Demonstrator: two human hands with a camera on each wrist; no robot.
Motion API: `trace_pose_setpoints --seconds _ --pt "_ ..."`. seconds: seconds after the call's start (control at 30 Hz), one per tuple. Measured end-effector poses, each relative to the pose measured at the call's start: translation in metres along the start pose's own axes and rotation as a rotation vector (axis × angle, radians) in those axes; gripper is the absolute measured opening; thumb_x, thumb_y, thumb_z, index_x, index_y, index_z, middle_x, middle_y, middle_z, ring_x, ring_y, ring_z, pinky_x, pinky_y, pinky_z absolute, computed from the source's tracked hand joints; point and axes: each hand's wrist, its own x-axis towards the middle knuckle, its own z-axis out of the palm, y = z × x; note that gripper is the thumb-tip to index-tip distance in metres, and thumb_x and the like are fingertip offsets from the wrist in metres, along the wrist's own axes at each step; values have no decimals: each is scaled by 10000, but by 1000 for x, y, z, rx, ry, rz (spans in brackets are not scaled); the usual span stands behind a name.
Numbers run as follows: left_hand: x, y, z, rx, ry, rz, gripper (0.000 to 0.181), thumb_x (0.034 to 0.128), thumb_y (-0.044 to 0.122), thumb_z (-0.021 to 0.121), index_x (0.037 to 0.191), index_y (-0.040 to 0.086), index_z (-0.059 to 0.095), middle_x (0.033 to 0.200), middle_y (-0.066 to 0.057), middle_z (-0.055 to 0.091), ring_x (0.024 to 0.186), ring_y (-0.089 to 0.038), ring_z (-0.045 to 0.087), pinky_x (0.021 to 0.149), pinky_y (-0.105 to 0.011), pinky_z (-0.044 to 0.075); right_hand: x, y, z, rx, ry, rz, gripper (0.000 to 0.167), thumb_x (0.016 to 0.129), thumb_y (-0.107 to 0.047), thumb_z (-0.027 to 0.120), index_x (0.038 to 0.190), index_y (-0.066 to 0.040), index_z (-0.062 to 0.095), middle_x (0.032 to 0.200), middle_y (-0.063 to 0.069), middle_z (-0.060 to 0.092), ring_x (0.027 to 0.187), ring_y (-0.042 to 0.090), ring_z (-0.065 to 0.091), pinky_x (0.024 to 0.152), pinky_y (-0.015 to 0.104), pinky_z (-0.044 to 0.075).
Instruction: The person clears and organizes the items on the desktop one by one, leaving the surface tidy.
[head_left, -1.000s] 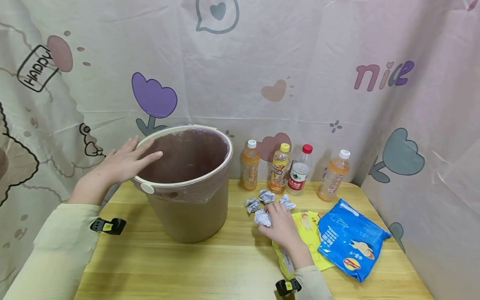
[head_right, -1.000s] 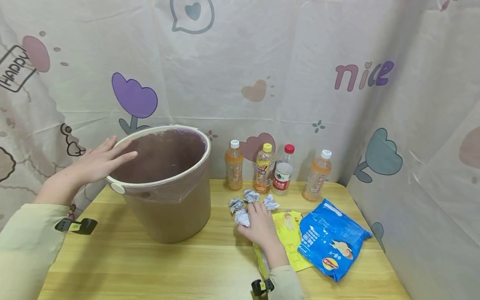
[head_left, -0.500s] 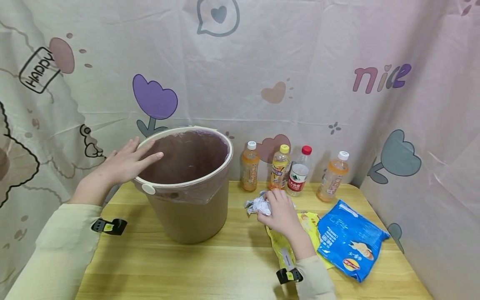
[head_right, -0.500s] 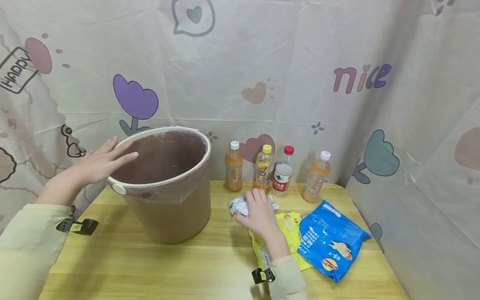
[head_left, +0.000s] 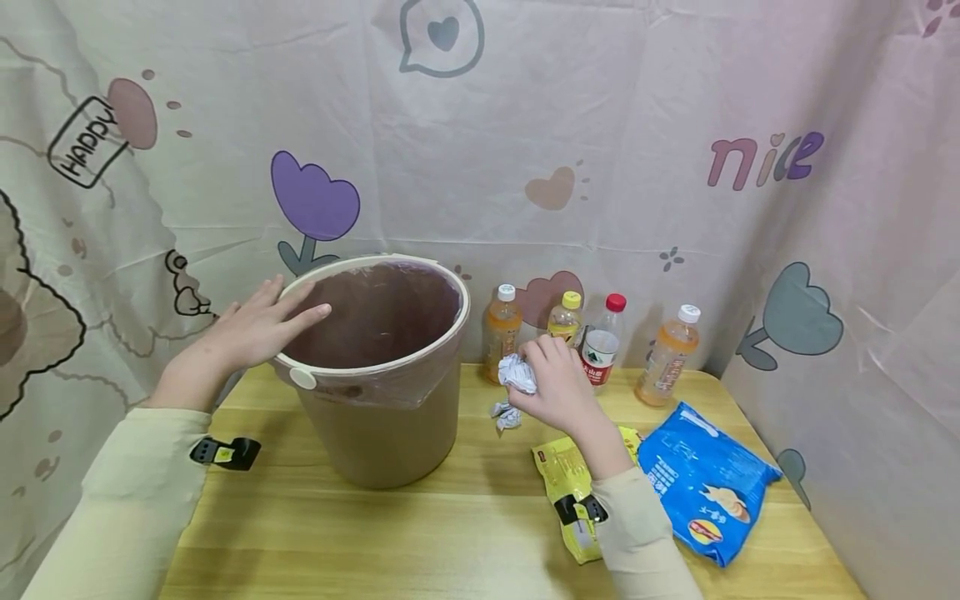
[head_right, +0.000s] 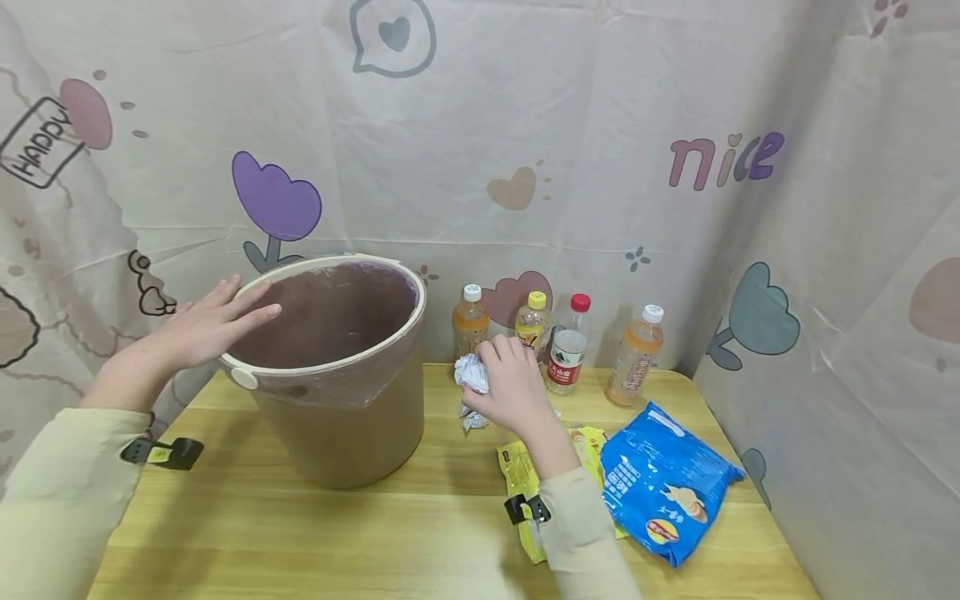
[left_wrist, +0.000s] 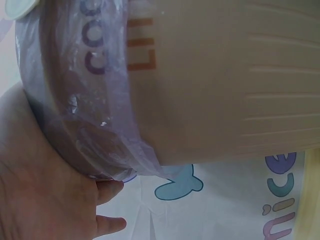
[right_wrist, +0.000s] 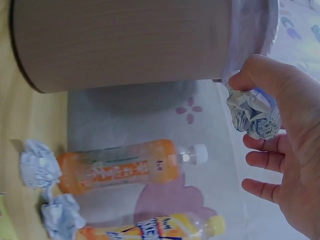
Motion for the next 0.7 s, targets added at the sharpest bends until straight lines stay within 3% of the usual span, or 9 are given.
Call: trace_pose_setpoints --seconds 0.7 --pt "-1 2 0 5 5 -11 871 939 736 214 1578 160 87 1595 -298 -95 1482 -471 -110 1077 -772 -28 56 -18 -50 -42 134 -178 426 769 -339 676 1098 -88 576 1016 71 550 977 281 501 817 423 445"
